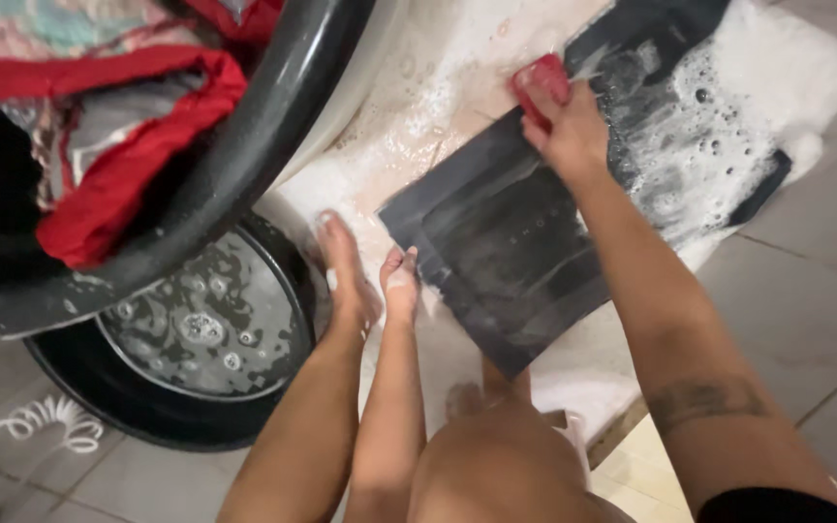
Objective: The person scrubs a patterned mat and a black mat on the tiled floor using a red brush and soapy water from a nearby bucket. They scrub both sides of the mats, rinse them, and wring them out before placing them into a larger bucket.
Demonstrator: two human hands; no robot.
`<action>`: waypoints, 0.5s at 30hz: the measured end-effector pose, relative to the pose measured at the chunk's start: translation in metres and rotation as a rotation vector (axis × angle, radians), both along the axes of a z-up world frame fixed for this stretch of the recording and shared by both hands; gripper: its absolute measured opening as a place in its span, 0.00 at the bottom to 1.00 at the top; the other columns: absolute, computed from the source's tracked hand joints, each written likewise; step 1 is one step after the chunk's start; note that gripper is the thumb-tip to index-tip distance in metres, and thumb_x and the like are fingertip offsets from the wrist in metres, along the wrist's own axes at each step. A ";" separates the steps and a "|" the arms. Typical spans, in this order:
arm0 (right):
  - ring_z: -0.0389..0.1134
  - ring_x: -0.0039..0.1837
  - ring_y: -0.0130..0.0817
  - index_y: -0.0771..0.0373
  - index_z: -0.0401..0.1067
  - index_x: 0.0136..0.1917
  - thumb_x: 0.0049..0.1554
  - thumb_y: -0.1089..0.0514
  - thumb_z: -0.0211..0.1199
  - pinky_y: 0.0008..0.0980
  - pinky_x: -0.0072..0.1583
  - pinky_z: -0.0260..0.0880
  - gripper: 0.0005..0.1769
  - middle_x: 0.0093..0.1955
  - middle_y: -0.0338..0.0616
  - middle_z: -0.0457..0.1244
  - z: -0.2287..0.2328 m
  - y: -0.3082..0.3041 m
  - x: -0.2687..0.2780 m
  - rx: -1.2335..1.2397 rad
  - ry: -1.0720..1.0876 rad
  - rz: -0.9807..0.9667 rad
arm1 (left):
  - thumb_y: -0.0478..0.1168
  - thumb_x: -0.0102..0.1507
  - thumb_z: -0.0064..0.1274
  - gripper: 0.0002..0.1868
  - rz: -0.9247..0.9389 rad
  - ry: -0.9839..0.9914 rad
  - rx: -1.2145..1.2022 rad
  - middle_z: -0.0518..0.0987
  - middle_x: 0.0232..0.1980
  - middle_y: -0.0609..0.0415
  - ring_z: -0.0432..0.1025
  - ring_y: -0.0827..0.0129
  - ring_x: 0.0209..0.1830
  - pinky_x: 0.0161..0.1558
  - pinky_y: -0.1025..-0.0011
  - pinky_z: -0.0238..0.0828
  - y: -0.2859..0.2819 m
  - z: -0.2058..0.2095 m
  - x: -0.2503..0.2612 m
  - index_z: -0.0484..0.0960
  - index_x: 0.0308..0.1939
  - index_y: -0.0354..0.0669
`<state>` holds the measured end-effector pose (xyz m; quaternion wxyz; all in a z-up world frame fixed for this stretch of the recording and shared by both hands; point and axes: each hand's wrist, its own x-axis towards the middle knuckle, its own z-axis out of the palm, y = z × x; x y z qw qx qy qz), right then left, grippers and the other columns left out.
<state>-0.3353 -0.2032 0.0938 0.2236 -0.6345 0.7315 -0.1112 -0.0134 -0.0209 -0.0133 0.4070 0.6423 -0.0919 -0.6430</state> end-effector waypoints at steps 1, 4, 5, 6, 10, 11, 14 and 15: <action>0.68 0.61 0.49 0.41 0.72 0.73 0.59 0.51 0.73 0.42 0.59 0.72 0.29 0.65 0.54 0.62 0.004 -0.009 0.002 -0.059 0.007 -0.042 | 0.35 0.68 0.53 0.09 -0.029 -0.055 -0.005 0.66 0.26 0.68 0.54 0.82 0.21 0.23 0.77 0.49 -0.007 0.012 -0.005 0.75 0.31 0.48; 0.72 0.57 0.47 0.59 0.60 0.71 0.53 0.47 0.75 0.42 0.58 0.73 0.40 0.60 0.48 0.66 0.012 0.001 0.055 0.029 -0.354 -0.413 | 0.36 0.69 0.52 0.09 -0.103 -0.193 -0.040 0.66 0.27 0.69 0.54 0.84 0.23 0.24 0.78 0.49 -0.019 0.026 -0.013 0.76 0.32 0.48; 0.71 0.58 0.49 0.61 0.61 0.70 0.54 0.45 0.74 0.44 0.59 0.72 0.38 0.59 0.51 0.66 0.015 0.014 0.080 0.142 -0.311 -0.261 | 0.37 0.70 0.52 0.11 -0.130 -0.217 -0.060 0.65 0.27 0.69 0.54 0.84 0.24 0.25 0.78 0.50 -0.019 0.026 -0.012 0.74 0.32 0.47; 0.70 0.59 0.51 0.63 0.62 0.69 0.55 0.44 0.74 0.46 0.59 0.71 0.37 0.58 0.55 0.66 0.018 0.029 0.101 0.254 -0.266 -0.110 | 0.37 0.71 0.53 0.13 -0.156 -0.241 -0.080 0.64 0.28 0.69 0.54 0.84 0.26 0.26 0.78 0.51 -0.020 0.023 -0.013 0.72 0.31 0.46; 0.70 0.61 0.50 0.38 0.67 0.72 0.62 0.43 0.64 0.46 0.60 0.71 0.26 0.63 0.55 0.65 0.012 0.058 0.074 0.269 -0.126 0.317 | 0.38 0.69 0.52 0.08 -0.075 -0.135 -0.013 0.67 0.27 0.67 0.56 0.81 0.24 0.25 0.77 0.50 -0.010 0.008 -0.001 0.75 0.35 0.46; 0.69 0.61 0.52 0.41 0.68 0.72 0.63 0.41 0.63 0.49 0.59 0.70 0.25 0.65 0.55 0.65 0.005 0.043 0.038 0.309 -0.092 0.223 | 0.38 0.70 0.54 0.10 -0.051 -0.137 -0.075 0.68 0.28 0.68 0.57 0.82 0.26 0.28 0.77 0.52 -0.010 0.001 0.003 0.73 0.34 0.45; 0.64 0.63 0.60 0.40 0.68 0.77 0.55 0.46 0.76 0.48 0.63 0.68 0.39 0.70 0.64 0.56 0.000 0.025 -0.047 -0.193 0.131 -0.002 | 0.36 0.66 0.57 0.06 0.122 -0.205 -0.129 0.76 0.38 0.67 0.69 0.84 0.37 0.40 0.81 0.67 -0.024 -0.013 0.002 0.75 0.44 0.46; 0.64 0.62 0.59 0.39 0.67 0.78 0.56 0.48 0.75 0.47 0.62 0.68 0.39 0.66 0.61 0.57 0.000 0.021 -0.062 -0.169 0.134 -0.038 | 0.35 0.64 0.57 0.11 0.186 -0.238 -0.130 0.81 0.42 0.66 0.74 0.84 0.41 0.45 0.83 0.73 -0.039 -0.014 0.001 0.78 0.49 0.47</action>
